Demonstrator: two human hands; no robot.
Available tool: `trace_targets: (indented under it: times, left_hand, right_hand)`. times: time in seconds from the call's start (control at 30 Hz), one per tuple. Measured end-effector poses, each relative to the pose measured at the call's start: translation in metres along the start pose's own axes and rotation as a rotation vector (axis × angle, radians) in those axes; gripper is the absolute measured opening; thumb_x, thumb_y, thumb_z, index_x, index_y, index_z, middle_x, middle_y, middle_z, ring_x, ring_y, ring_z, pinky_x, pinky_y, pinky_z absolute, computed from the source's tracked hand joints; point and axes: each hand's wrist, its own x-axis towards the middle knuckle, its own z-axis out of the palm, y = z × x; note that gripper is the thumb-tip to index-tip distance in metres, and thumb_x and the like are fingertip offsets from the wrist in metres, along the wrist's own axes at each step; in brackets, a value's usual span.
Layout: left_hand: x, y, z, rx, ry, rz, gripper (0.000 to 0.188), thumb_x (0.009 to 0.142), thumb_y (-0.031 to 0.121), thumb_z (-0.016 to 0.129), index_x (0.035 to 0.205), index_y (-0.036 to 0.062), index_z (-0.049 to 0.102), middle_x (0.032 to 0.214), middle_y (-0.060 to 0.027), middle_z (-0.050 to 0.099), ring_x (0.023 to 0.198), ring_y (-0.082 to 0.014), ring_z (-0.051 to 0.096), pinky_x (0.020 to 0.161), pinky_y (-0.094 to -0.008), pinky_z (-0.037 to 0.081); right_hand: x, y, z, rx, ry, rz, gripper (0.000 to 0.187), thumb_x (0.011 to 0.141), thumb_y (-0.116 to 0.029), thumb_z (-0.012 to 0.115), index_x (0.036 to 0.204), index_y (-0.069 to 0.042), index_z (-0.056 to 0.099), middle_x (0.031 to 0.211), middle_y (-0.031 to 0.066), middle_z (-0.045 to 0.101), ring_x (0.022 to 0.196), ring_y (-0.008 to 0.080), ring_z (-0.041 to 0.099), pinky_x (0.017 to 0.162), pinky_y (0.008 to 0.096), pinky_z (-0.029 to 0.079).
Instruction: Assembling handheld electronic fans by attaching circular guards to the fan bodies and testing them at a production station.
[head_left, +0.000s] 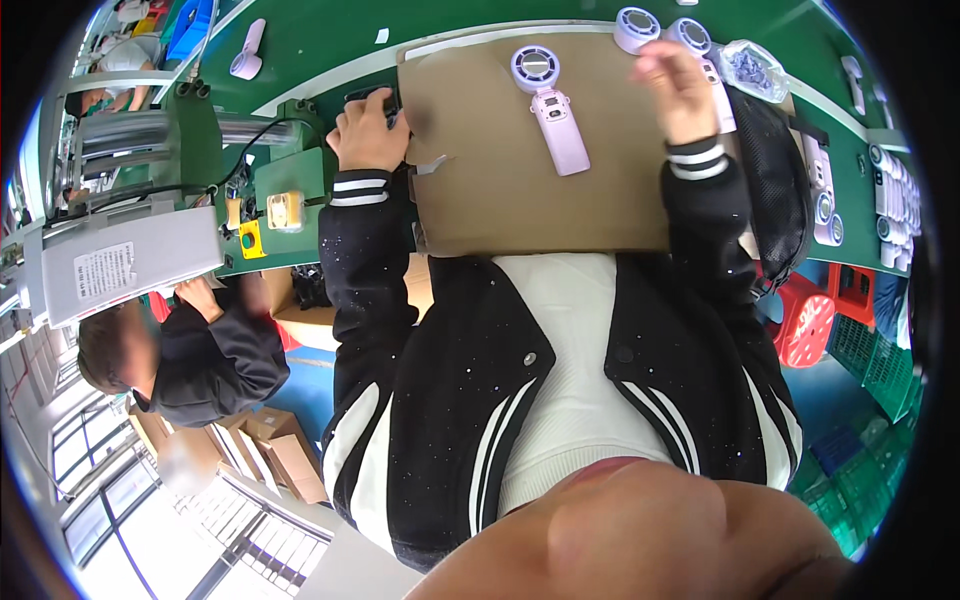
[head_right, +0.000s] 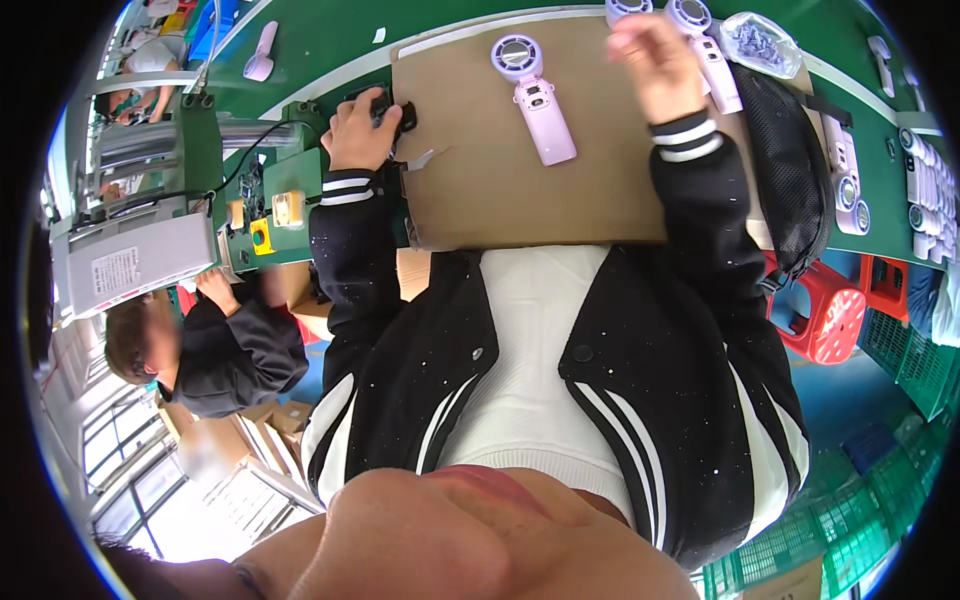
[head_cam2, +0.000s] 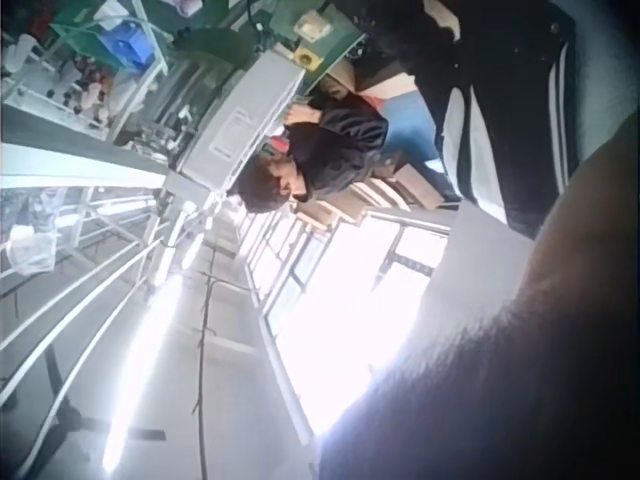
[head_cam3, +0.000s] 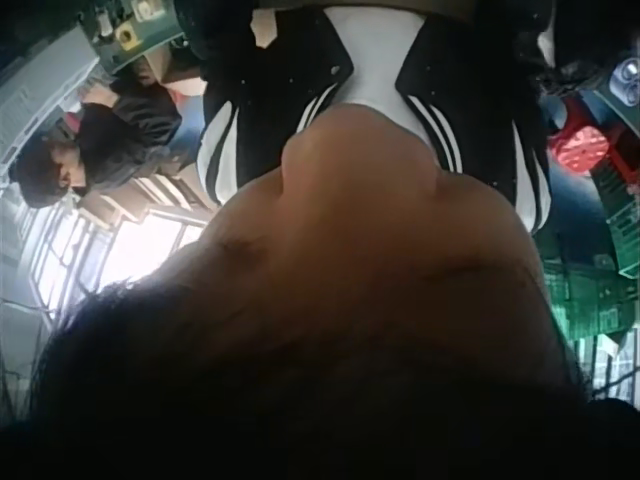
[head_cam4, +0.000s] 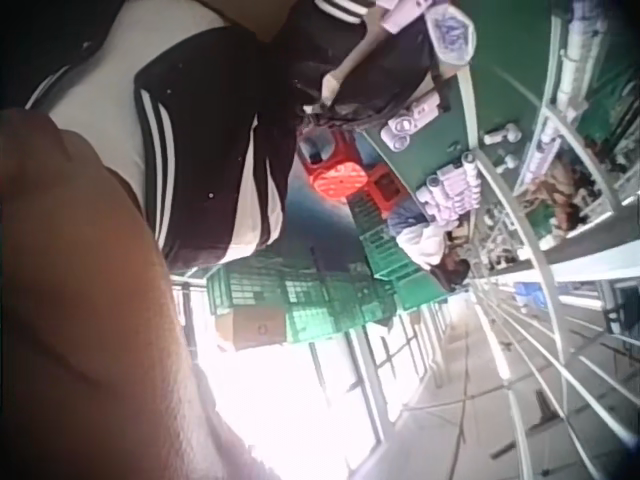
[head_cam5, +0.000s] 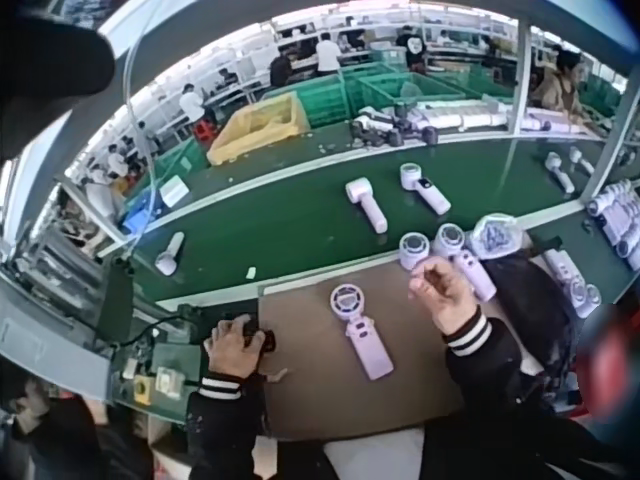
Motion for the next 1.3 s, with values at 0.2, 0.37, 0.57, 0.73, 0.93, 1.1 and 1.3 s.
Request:
trace_targets:
  times: [0.2,0.37,0.57,0.73,0.93,1.1,1.3]
  left_hand:
    - [0.005,-0.013,0.016,-0.025,0.003,-0.212,0.036,0.08,0.036,0.059,0.114,0.0231,0.062,0.108,-0.0072,0.06,0.097,-0.0297,0.057,0.085,-0.0435,0.04]
    - [0.008,-0.012,0.012,-0.11,-0.074,-0.203,0.035,0.082,0.035,0.058,0.113,0.0213,0.062,0.105,-0.0061,0.062,0.096,-0.0279,0.058,0.083,-0.0423,0.042]
    - [0.014,-0.029,0.021,-0.259,-0.052,-0.186,0.034,0.083,0.031,0.058,0.114,0.0181,0.061,0.099,-0.004,0.065,0.09,-0.026,0.061,0.077,-0.0381,0.046]
    - [0.011,-0.013,0.002,-0.383,-0.112,-0.251,0.032,0.084,0.026,0.057,0.114,0.0167,0.062,0.093,-0.0032,0.067,0.083,-0.0265,0.062,0.074,-0.0352,0.048]
    - [0.009,-0.023,0.016,-0.306,-0.058,-0.166,0.03,0.085,0.022,0.056,0.112,0.0146,0.064,0.087,-0.0023,0.068,0.077,-0.0261,0.063,0.074,-0.0341,0.049]
    - [0.012,-0.019,0.001,-0.395,-0.058,-0.262,0.028,0.085,0.022,0.057,0.11,0.0113,0.065,0.087,-0.0046,0.068,0.073,-0.0262,0.062,0.074,-0.034,0.049]
    - [0.013,-0.023,0.001,-0.345,-0.063,-0.251,0.027,0.085,0.017,0.056,0.109,0.0098,0.065,0.088,-0.0055,0.066,0.071,-0.0232,0.06,0.072,-0.0322,0.049]
  right_hand:
    - [-0.016,0.026,0.042,-0.096,-0.237,0.191,0.01,0.09,0.0,0.059,0.099,-0.004,0.058,0.088,0.0009,0.056,0.075,0.0093,0.051,0.072,0.0203,0.044]
    - [-0.019,0.028,0.055,-0.031,-0.292,0.263,0.012,0.089,0.001,0.057,0.098,-0.006,0.06,0.083,-0.0008,0.057,0.07,0.0078,0.048,0.068,0.0193,0.042]
    - [-0.019,0.017,0.053,0.06,-0.288,0.297,0.017,0.088,0.002,0.055,0.098,-0.008,0.062,0.078,-0.0014,0.058,0.066,0.0075,0.047,0.062,0.0192,0.041]
    - [-0.021,0.016,0.047,0.034,-0.362,0.359,0.017,0.091,0.004,0.05,0.1,-0.005,0.061,0.084,0.002,0.058,0.069,0.0093,0.049,0.065,0.0196,0.042]
    - [-0.019,-0.011,0.056,0.087,-0.304,0.517,0.014,0.089,0.005,0.051,0.095,-0.004,0.06,0.087,0.0039,0.056,0.072,0.0119,0.048,0.067,0.022,0.042]
    - [-0.027,0.016,0.061,-0.567,-0.34,-0.162,0.011,0.086,0.001,0.054,0.095,-0.005,0.058,0.091,0.0058,0.053,0.076,0.0155,0.046,0.069,0.0246,0.041]
    - [-0.034,0.027,0.071,-0.616,-0.248,-0.14,0.015,0.082,-0.001,0.058,0.096,-0.006,0.057,0.098,0.0079,0.048,0.081,0.0186,0.045,0.072,0.0264,0.041]
